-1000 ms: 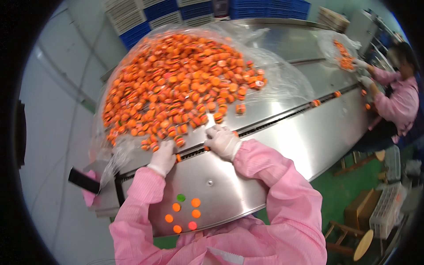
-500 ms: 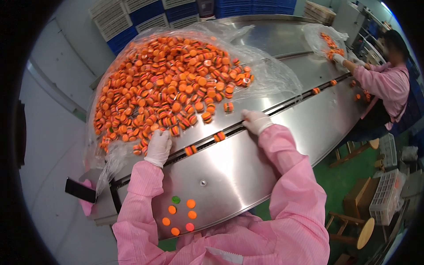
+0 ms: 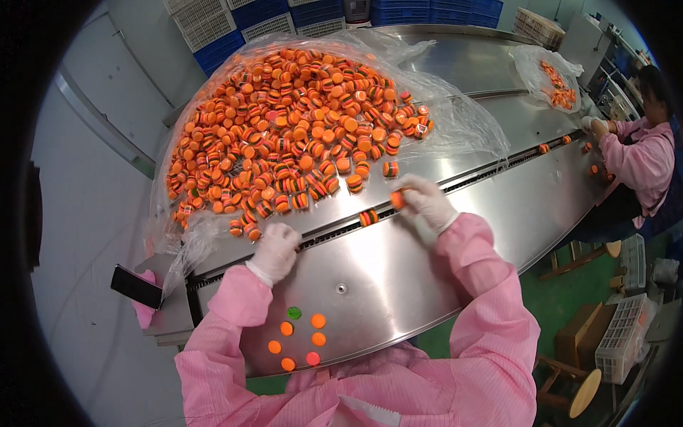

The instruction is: The person picks up small orange and green circular candy pieces from a large plastic bag and places them into slots on a moving conveyor belt. The person uses both hands to continuously feed the belt with the candy pieces, ensuring they are aligned in the track.

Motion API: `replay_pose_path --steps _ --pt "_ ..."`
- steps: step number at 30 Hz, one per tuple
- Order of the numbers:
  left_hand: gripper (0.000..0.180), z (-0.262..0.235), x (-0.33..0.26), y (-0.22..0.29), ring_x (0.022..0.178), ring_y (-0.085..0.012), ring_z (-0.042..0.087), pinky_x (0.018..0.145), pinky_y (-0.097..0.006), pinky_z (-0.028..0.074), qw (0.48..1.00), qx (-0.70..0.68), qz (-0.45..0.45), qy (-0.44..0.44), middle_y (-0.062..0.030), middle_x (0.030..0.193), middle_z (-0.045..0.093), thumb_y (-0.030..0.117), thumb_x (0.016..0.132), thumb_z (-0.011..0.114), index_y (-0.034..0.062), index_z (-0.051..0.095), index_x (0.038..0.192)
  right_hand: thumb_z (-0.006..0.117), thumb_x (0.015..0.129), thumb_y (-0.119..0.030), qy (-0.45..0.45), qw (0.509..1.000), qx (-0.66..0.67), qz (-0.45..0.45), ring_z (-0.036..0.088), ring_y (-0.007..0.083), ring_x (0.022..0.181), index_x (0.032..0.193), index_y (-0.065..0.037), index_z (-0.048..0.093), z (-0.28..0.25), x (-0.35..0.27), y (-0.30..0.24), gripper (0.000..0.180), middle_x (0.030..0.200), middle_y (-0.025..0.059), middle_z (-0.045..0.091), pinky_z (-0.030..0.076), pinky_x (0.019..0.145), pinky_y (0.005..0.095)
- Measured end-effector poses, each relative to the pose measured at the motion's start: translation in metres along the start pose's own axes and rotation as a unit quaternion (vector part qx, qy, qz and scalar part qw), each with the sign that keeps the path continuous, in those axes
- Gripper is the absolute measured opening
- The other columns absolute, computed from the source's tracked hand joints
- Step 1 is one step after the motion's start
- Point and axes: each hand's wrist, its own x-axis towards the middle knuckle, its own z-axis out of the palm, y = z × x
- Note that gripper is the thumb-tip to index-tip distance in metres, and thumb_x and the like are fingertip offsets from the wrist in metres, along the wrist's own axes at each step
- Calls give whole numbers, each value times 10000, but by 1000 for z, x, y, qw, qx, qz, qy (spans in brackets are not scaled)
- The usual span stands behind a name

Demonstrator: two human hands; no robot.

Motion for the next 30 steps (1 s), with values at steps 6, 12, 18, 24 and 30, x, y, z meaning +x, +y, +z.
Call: replay_pose_path --steps 6,12,18,24,30 --pt "201 -10 19 15 938 -340 468 784 -402 426 996 -67 20 -54 -141 1016 480 23 710 562 59 540 907 549 835 -83 -1 989 -133 68 535 140 479 992 -30 539 64 19 24 165 677 115 574 467 468 278" --pt "253 -12 60 -13 906 -348 478 772 -408 428 992 6 39 118 -139 953 481 9 684 558 55 530 932 564 795 -167 112 758 -621 -162 586 303 712 1010 -74 495 76 29 9 244 836 177 560 492 598 395" --pt "206 3 71 -17 881 -354 500 747 -418 451 999 46 2 16 -195 936 476 21 737 506 31 520 942 605 766 -148 57 775 -609 -163 531 325 844 987 -97 567 78 82 11 230 870 176 501 450 724 384" --pt "158 -30 26 10 862 -356 515 736 -421 446 987 -35 -54 -149 -187 936 451 24 725 491 34 507 882 599 794 -210 18 790 -587 -174 540 334 840 1073 -121 583 75 82 14 293 871 183 517 453 736 383" --pt "166 -27 29 16 916 -350 520 762 -418 445 974 -40 -70 -213 -186 969 439 75 730 532 42 516 891 569 816 -228 -27 793 -594 -134 543 344 863 1055 -120 587 85 82 4 262 891 185 531 458 731 399"
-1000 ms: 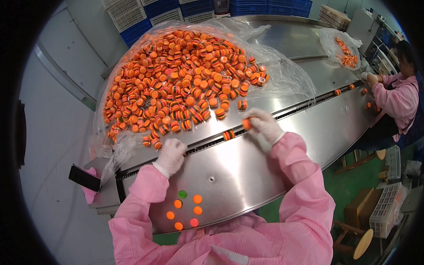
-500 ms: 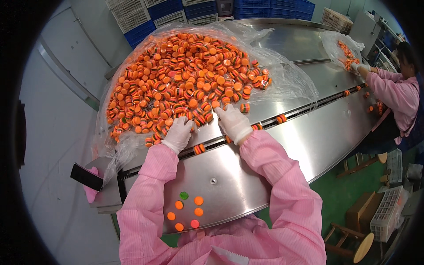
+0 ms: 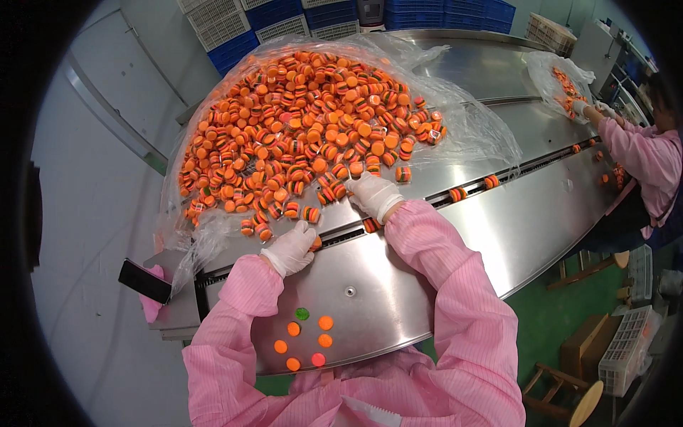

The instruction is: The person picks up small orange and green circular candy pieces from a large plastic bag and places them into slots on a moving conveyor belt. The person uses both hands to continuously feed the belt with the candy pieces, ensuring they are aligned in the track.

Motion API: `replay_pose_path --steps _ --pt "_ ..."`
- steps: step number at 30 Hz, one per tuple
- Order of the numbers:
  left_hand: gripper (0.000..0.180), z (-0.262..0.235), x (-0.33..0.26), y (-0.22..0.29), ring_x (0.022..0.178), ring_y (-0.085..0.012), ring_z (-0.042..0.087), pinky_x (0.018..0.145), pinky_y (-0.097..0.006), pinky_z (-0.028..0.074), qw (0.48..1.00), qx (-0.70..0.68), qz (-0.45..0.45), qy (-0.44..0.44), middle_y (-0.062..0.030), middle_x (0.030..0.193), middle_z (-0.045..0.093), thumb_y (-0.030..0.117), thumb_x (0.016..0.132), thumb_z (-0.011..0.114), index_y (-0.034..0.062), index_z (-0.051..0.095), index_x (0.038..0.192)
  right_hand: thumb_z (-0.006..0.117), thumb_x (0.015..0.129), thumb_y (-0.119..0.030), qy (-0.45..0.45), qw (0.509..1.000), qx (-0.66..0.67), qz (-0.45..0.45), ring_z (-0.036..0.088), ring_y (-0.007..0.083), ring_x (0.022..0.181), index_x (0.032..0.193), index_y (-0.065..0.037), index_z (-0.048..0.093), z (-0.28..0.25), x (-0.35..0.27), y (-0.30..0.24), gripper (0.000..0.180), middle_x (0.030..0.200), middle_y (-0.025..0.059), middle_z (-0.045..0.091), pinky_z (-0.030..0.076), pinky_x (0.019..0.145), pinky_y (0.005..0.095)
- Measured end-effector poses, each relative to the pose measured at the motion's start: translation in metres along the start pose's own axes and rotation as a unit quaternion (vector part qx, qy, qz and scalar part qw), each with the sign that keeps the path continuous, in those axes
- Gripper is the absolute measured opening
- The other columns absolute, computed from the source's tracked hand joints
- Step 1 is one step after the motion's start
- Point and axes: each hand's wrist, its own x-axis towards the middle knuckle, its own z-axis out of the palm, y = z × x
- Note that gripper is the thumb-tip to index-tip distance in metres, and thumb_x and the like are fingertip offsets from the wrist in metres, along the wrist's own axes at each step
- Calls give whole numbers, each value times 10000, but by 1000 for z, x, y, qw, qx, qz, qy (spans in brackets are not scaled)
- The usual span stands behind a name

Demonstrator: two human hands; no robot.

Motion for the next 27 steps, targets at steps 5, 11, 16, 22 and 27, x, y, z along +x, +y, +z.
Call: replay_pose_path --steps 5,11,16,22,27 --pt "189 -13 -2 14 923 -340 520 768 -405 453 995 45 76 -35 -180 992 443 134 749 576 51 527 911 547 812 -198 32 986 164 -2 582 357 837 985 -75 588 8 -10 26 216 892 221 578 468 728 405" --pt "238 -10 31 -23 851 -305 480 751 -375 416 953 98 113 264 -108 844 493 32 692 600 80 506 905 616 767 -123 -110 908 349 201 605 307 771 903 -17 582 -5 -44 15 176 835 165 621 484 686 366" --pt "269 3 47 -37 896 -327 480 776 -395 414 978 77 89 171 -143 879 487 9 680 578 59 469 921 612 744 -53 -31 971 215 102 595 302 763 817 -22 550 -8 -54 32 101 784 135 604 470 672 350" --pt "249 -1 8 -5 895 -352 491 739 -433 440 990 18 49 130 -171 872 486 -2 694 539 32 452 925 616 740 -135 5 977 187 -101 584 341 747 859 -34 535 -7 -57 88 176 753 163 588 462 671 391" --pt "238 13 -6 5 881 -360 506 748 -409 464 993 97 13 66 -184 921 477 -2 715 530 2 478 947 613 736 -382 17 996 -60 68 589 366 703 858 -1 494 -6 -76 49 417 722 190 595 465 672 442"
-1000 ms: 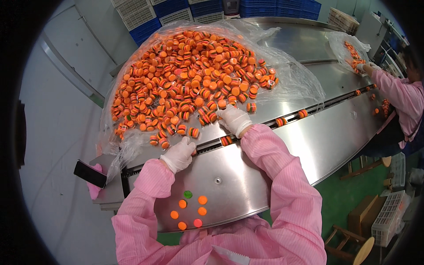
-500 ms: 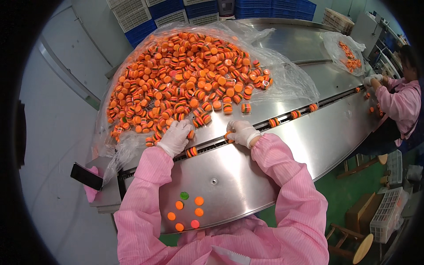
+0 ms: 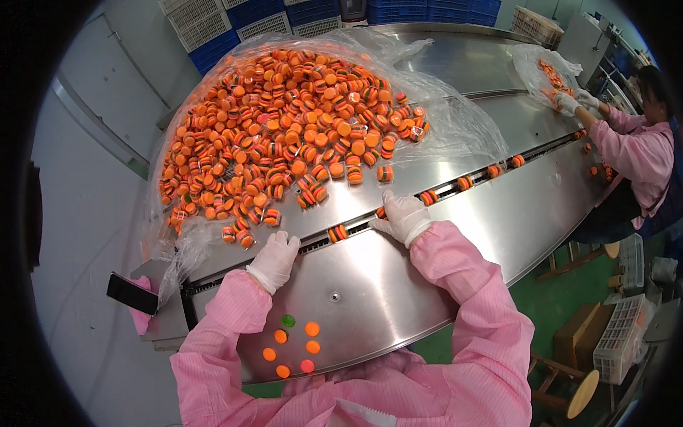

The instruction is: The person picks up small orange and green circular candy pieces from a large plastic bag and places them into slots on a moving conveyor belt. The person uses both hands to continuously feed the belt with the candy pieces, ensuring they are aligned in the track.

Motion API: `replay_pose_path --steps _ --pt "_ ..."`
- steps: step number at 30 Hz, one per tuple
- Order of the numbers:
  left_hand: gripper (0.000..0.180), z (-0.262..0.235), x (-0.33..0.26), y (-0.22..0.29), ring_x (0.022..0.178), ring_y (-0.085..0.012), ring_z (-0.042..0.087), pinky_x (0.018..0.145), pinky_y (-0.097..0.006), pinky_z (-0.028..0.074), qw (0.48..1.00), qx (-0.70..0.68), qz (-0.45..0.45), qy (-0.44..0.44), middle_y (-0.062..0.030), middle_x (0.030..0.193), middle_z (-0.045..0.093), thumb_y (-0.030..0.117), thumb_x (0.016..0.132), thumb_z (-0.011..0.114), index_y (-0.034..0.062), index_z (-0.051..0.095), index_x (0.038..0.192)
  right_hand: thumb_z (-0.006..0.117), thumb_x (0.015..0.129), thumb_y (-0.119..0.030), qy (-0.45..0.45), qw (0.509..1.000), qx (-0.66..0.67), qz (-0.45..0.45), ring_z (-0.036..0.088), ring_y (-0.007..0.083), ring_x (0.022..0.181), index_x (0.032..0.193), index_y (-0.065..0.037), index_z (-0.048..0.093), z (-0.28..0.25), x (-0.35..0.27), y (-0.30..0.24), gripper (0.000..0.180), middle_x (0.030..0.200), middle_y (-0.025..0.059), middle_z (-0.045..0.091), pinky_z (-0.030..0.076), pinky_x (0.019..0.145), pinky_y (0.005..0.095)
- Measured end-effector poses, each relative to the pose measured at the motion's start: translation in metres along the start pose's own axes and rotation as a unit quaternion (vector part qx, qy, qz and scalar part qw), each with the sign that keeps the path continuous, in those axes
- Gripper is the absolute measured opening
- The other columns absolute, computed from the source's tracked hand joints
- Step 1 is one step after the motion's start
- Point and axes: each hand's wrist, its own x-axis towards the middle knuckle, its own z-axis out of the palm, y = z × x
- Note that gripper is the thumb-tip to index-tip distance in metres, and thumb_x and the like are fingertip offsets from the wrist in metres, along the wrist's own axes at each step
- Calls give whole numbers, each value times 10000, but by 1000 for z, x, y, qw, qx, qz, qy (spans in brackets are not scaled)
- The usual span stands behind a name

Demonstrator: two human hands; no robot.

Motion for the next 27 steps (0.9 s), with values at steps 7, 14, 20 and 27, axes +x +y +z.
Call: replay_pose_path --steps 7,14,20,27 --pt "213 -4 29 -17 865 -323 512 753 -393 448 986 -122 65 92 -160 908 480 67 735 547 23 503 939 521 728 -49 94 990 22 -100 541 335 722 773 -50 463 -17 -8 56 73 703 137 546 438 668 394" --pt "165 -6 85 -6 897 -316 534 740 -394 469 986 -92 -37 134 -154 956 490 105 771 564 64 532 928 514 767 -47 96 990 -30 -104 524 333 936 1011 -55 573 -26 -18 66 252 958 171 539 430 831 381" --pt "211 -7 75 -18 836 -297 518 724 -350 459 970 -192 53 139 -133 911 450 62 757 574 76 547 966 559 728 -82 76 989 33 -126 536 331 923 1010 -74 542 -9 51 40 283 953 157 546 445 812 387" --pt "277 -5 34 -26 800 -312 534 718 -375 450 975 -196 -61 -88 -136 890 477 46 705 630 72 505 950 549 740 -55 72 989 113 65 588 323 852 1043 -37 505 2 75 13 307 916 170 577 478 743 391"
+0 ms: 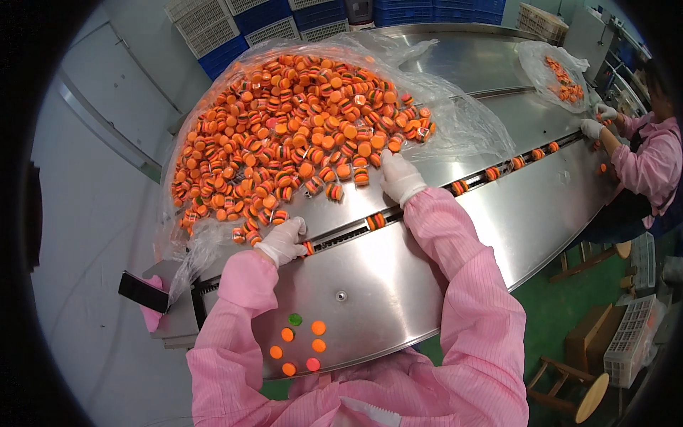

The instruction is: The person picks up small orange and green circular candy pieces from a large plastic bag and places them into slots on a moving conveyor belt. The person uses both hands to continuously feed the belt with the candy pieces, ensuring they are aligned in the track.

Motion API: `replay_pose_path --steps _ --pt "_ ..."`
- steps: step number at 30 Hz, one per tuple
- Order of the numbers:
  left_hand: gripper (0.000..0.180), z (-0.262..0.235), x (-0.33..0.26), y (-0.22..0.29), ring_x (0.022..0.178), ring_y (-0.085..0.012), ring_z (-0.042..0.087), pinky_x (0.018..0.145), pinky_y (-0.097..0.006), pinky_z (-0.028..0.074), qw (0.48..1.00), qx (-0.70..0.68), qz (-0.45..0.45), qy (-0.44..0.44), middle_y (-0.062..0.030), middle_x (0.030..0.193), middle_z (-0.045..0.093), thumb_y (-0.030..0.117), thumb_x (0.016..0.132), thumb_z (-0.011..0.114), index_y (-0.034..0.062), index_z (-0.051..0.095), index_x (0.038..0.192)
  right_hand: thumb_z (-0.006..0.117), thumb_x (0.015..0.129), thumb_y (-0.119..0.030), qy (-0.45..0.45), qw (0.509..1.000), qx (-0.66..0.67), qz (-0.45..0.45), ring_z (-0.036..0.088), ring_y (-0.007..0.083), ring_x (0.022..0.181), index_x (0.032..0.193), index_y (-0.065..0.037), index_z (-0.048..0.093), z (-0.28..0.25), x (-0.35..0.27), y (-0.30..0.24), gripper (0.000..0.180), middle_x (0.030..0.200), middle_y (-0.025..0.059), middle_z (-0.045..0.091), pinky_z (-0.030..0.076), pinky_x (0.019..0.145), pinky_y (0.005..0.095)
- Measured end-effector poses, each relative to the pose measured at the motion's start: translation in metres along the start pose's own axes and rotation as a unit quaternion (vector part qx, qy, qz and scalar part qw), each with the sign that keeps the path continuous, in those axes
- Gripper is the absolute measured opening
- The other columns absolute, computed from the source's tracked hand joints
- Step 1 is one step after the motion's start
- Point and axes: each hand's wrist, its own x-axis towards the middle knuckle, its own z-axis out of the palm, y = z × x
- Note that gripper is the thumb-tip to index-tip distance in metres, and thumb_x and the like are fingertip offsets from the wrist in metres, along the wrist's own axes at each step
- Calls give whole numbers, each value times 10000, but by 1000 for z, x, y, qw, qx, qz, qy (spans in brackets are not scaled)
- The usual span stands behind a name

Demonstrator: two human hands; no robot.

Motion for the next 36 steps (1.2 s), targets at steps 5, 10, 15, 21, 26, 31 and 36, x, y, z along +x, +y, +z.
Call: replay_pose_path --steps 5,10,15,21,26,31,36 --pt "305 3 23 29 893 -324 528 795 -367 435 975 39 82 201 -137 1019 513 77 720 623 81 497 998 476 796 11 -152 823 545 53 580 163 808 1048 -53 503 -9 -39 -10 261 905 58 563 494 706 287" --pt "180 0 78 34 922 -313 530 752 -415 460 936 168 184 248 -127 973 521 85 774 542 102 512 951 490 831 -32 -163 851 484 120 576 134 724 1013 -61 490 -7 -62 -25 184 844 54 538 500 697 259" --pt "167 -4 80 35 870 -327 571 749 -429 454 976 86 113 164 -146 913 579 89 780 525 86 516 947 552 815 -168 -47 988 129 72 619 252 697 936 -71 480 0 -74 -3 171 754 143 586 499 645 340" --pt "222 -13 21 18 744 -341 598 688 -401 466 998 -11 -21 54 -172 707 594 164 721 583 67 557 918 577 796 -263 55 994 -90 -1 604 336 741 936 -58 467 -15 -65 -7 271 822 178 591 486 653 424" --pt "228 11 9 18 797 -346 600 712 -392 466 993 66 -90 27 -182 782 608 208 725 604 70 554 900 602 789 -261 56 998 -37 -8 570 362 823 920 -23 465 0 -18 -46 304 911 228 547 463 689 429" --pt "223 1 12 32 843 -340 541 717 -411 444 976 64 17 206 -157 874 522 188 752 595 72 528 931 558 769 -146 76 997 -11 -31 570 355 755 871 -28 486 32 2 -52 172 756 193 554 458 670 421" --pt "151 -2 72 12 842 -349 550 701 -429 472 920 129 139 342 -157 912 508 104 782 546 74 514 926 514 721 -46 2 964 51 -259 553 357 707 780 -26 467 24 -40 -42 78 697 188 541 438 635 443"
